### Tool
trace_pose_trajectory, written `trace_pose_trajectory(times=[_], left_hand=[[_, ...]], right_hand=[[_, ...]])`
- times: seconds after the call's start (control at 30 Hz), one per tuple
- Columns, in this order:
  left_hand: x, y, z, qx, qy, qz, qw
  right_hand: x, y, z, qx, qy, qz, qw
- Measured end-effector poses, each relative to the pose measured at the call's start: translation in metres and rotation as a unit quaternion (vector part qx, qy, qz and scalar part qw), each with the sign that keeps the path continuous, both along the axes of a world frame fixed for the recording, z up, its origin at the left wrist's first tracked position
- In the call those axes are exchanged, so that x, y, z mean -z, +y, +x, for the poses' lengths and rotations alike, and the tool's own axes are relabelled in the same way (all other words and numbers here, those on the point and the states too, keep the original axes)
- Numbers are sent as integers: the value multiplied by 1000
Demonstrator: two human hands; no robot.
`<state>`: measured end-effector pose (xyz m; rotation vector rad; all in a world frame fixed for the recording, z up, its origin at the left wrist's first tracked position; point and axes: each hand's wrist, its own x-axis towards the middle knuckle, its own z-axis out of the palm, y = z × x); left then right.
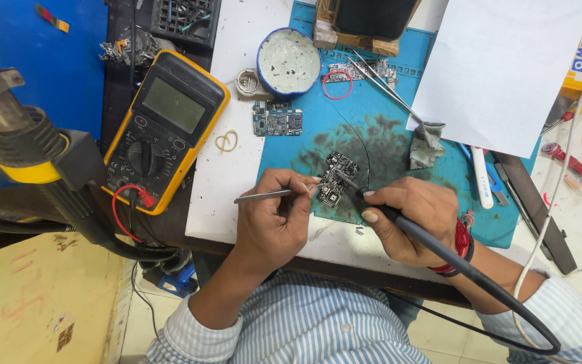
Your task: The person uses a soldering iron and tweezers to apply solder to multiple points on a small circuit board. The hands hold the board steady while the iron melts solder onto specific pads. The task continues across the clip without visible completion.
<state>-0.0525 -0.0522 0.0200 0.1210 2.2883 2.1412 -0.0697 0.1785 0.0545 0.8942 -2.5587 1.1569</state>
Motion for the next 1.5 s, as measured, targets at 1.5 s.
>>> trace_pose_trajectory(times=[1.5], left_hand=[[1,0,0,0,2,-3,1000]], right_hand=[[0,0,0,-1,3,3,1000]])
